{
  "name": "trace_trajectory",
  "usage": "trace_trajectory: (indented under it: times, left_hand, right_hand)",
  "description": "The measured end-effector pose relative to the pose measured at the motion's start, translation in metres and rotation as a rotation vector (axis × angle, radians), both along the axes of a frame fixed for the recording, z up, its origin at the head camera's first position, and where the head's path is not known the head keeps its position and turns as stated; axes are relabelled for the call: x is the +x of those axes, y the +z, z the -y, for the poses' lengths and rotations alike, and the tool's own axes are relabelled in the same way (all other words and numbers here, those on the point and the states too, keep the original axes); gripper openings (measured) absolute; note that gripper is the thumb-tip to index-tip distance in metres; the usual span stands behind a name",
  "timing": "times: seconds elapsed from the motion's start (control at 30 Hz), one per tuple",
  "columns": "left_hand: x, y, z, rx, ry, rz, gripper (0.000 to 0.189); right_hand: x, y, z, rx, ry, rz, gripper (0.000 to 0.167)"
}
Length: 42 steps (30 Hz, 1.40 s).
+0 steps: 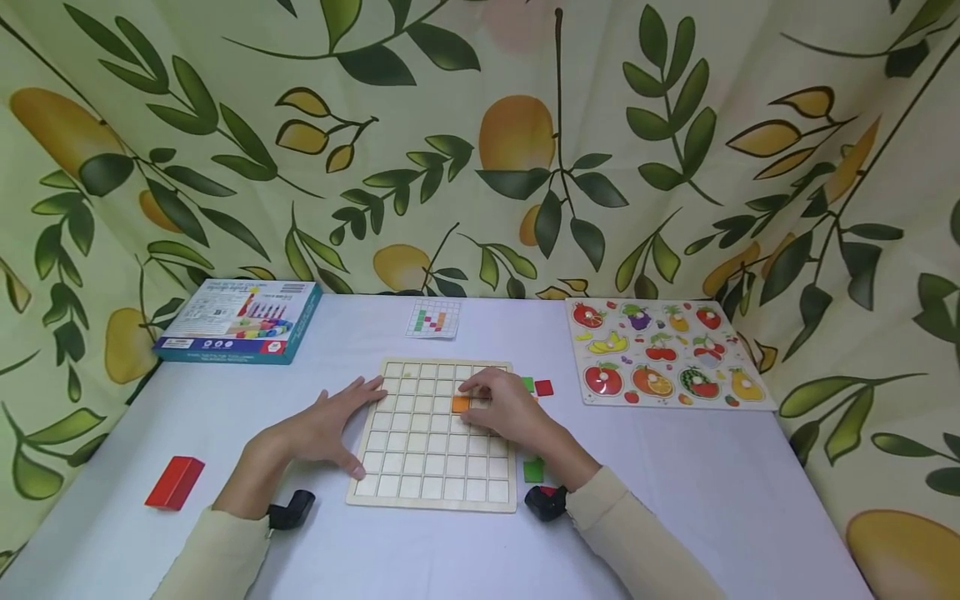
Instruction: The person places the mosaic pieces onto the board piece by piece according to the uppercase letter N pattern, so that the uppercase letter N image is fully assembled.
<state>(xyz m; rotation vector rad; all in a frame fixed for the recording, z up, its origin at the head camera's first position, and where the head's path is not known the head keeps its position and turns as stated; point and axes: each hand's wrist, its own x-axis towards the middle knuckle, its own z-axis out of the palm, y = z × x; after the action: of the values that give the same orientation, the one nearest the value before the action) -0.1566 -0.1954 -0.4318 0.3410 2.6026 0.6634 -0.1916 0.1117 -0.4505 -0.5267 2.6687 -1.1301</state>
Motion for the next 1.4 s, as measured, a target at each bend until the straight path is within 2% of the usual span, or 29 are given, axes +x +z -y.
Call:
trace_trajectory:
  times: [0.23,0.57,0.83,1.07,1.4]
  left_hand:
    - [0.000,0.000,0.000,-0.001,0.002,-0.008,0.118]
    - [0.002,0.002,0.002,0.001,0.006,-0.002,0.117]
    - [0.001,0.002,0.002,0.019,-0.005,0.002,0.117]
    - [0.000,-0.001,0.000,0.017,-0.003,0.004,0.118]
    - [-0.001,0.000,0.000,0.023,-0.004,0.001,0.118]
  right_hand:
    - [0.004,0.006,-0.024,-0.005,0.023,-0.047,0.035]
    - [0.009,0.009,-0.058,0.062,0.013,-0.050,0.031]
    - [0.013,0.006,-0.078,0.065,-0.042,-0.031,0.028]
    - [0.014,0.000,-0.084,0.041,-0.043,-0.015,0.026]
    - [0.010,-0.008,-0.087,0.083,-0.043,-0.013,0.028]
